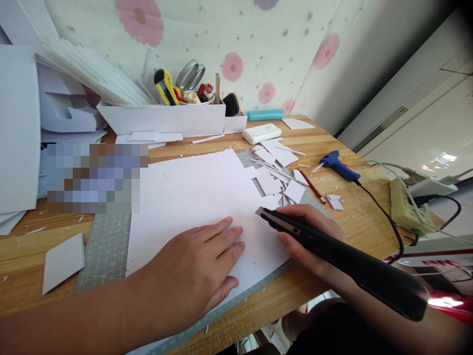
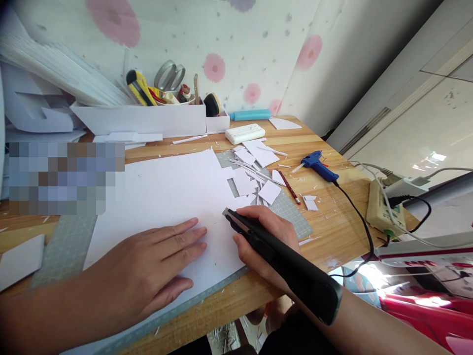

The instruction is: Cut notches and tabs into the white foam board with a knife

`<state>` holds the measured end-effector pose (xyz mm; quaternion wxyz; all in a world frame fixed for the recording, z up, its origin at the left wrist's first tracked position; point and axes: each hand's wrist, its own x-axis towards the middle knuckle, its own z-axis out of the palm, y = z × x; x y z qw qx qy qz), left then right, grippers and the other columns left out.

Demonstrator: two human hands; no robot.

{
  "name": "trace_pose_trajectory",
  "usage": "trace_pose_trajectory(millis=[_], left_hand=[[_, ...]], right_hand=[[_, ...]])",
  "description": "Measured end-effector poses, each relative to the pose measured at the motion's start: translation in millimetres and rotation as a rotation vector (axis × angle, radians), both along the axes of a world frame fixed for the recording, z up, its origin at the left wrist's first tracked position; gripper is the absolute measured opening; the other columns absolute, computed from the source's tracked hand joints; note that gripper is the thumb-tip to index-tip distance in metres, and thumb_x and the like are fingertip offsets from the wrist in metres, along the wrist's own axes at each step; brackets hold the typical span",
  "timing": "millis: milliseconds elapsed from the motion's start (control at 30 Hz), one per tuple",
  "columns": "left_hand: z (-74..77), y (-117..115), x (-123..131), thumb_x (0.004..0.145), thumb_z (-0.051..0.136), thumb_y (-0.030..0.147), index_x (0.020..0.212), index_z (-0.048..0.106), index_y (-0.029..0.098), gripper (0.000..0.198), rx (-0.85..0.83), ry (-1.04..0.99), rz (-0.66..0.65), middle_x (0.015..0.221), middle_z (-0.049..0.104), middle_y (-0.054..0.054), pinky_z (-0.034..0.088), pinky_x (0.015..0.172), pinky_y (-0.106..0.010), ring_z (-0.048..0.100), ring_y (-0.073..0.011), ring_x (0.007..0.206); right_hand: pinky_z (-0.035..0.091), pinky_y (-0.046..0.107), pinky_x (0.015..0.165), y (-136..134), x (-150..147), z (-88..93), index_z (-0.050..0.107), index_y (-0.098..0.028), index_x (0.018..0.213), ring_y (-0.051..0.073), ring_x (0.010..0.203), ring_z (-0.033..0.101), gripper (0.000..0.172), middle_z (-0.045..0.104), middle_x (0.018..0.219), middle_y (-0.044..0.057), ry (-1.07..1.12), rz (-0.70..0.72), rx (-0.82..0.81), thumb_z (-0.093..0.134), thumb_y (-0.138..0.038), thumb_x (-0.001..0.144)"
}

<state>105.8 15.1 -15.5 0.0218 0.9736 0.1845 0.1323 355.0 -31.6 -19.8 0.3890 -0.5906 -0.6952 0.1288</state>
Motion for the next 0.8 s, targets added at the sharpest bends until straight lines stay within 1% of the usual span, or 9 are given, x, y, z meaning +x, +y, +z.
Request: trace_pose_trajectory(millis=[100, 233, 333, 433, 600, 800], left_hand=[[-2.2, 4, -1, 0.094, 0.060, 0.038, 0.123, 0.069, 0.013, 0.040, 0.000, 0.059, 0.069, 0.135, 0.064, -0.014, 0.052, 0.105, -0.045, 0.061, -0.0327, 0.125], [-7.6, 4, -2, 0.087, 0.069, 0.042, 0.125, 0.068, 0.011, 0.049, 0.013, 0.091, 0.062, 0.136, 0.062, -0.017, 0.053, 0.103, -0.046, 0.060, -0.0352, 0.125], [-8.7, 5, -2, 0.088, 0.068, 0.044, 0.127, 0.067, 0.010, 0.051, 0.001, 0.113, 0.055, 0.137, 0.061, -0.018, 0.054, 0.102, -0.046, 0.059, -0.0360, 0.126], [-8.9, 5, -1, 0.089, 0.066, 0.044, 0.130, 0.065, 0.011, 0.053, -0.023, 0.142, 0.062, 0.138, 0.060, -0.018, 0.053, 0.103, -0.047, 0.058, -0.0365, 0.127], [-12.9, 4, -2, 0.090, 0.063, 0.045, 0.131, 0.064, 0.011, 0.053, -0.038, 0.111, 0.066, 0.139, 0.060, -0.018, 0.051, 0.105, -0.048, 0.056, -0.0366, 0.129], [-14.8, 3, -3, 0.088, 0.067, 0.043, 0.127, 0.066, 0.010, 0.051, -0.031, 0.046, 0.066, 0.135, 0.063, -0.018, 0.050, 0.105, -0.047, 0.058, -0.0359, 0.127]], right_hand=[[0.059, 0.026, 0.068, 6, -5, -0.6, 0.066, -0.026, 0.102, 0.018, 0.076, 0.072, 0.022, 0.076, 0.089, 0.000, 0.054, 0.016, -0.016, 0.069, -0.026, 0.081], [0.060, 0.025, 0.075, 16, -11, -6.0, 0.065, -0.025, 0.110, 0.017, 0.082, 0.074, 0.026, 0.077, 0.097, 0.001, 0.084, 0.076, 0.014, 0.069, -0.026, 0.084], [0.060, 0.023, 0.075, 22, -12, -11.7, 0.063, -0.023, 0.114, 0.016, 0.082, 0.075, 0.030, 0.078, 0.097, 0.003, 0.029, 0.151, 0.049, 0.068, -0.024, 0.085], [0.060, 0.023, 0.074, 25, -12, -15.1, 0.061, -0.023, 0.115, 0.016, 0.081, 0.075, 0.030, 0.077, 0.097, 0.004, -0.052, 0.192, 0.065, 0.067, -0.023, 0.085], [0.060, 0.023, 0.074, 27, -12, -15.2, 0.061, -0.022, 0.114, 0.016, 0.081, 0.075, 0.029, 0.077, 0.097, 0.005, -0.109, 0.183, 0.078, 0.066, -0.022, 0.086], [0.061, 0.025, 0.070, 27, -15, -11.7, 0.061, -0.023, 0.114, 0.016, 0.076, 0.075, 0.029, 0.078, 0.093, 0.004, -0.124, 0.194, 0.074, 0.066, -0.022, 0.085]])
